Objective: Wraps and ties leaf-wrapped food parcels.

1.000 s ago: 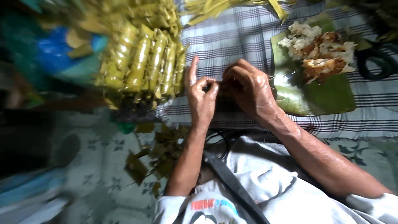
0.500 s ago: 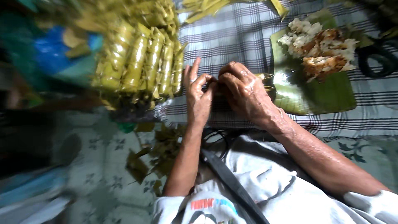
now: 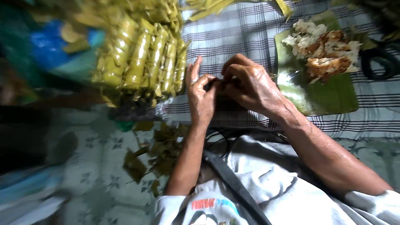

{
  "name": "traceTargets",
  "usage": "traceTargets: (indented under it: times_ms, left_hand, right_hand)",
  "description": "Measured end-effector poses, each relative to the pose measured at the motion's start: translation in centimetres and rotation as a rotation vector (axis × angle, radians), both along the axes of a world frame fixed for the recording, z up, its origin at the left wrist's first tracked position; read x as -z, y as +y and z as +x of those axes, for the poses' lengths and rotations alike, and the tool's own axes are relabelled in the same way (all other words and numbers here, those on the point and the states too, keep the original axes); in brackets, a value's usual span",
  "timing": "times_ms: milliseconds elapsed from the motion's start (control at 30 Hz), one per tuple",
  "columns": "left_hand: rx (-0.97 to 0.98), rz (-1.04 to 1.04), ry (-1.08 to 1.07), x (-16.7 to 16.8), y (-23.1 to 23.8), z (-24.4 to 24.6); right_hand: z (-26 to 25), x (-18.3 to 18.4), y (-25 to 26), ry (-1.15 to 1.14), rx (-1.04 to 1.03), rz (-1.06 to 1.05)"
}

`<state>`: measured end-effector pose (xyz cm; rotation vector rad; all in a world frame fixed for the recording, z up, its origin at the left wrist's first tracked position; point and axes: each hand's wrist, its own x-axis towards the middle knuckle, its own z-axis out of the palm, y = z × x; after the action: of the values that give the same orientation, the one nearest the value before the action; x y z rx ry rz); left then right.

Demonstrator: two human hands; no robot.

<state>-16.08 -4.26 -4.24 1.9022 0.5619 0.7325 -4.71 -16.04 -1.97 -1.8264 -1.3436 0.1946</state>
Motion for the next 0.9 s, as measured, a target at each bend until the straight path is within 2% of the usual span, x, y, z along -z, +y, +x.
traceTargets:
  times_ms: [267,600,700,900]
  left_hand:
    - [0.083,-0.073,0.027,-0.2,1.0,-0.8]
    - [0.046,-0.046,-0.006,-0.1,0.7,-0.3]
    - [0.006,0.030,0.025,-0.8,0.2,-0.6]
    - [0.017,0.314,0.122,-1.7,0.2,-1.4]
  right_hand:
    - [-0.2,-0.1,-0.1,-0.012,-0.037,-0.027]
    - [-0.8,0.5,0.6,-0.162,0.036,-0.005]
    - [-0.8,0.5,0.5,-0.205,0.019,-0.021]
    - [-0.6,-0.6,-0.2,-0.202,-0.015,-0.080]
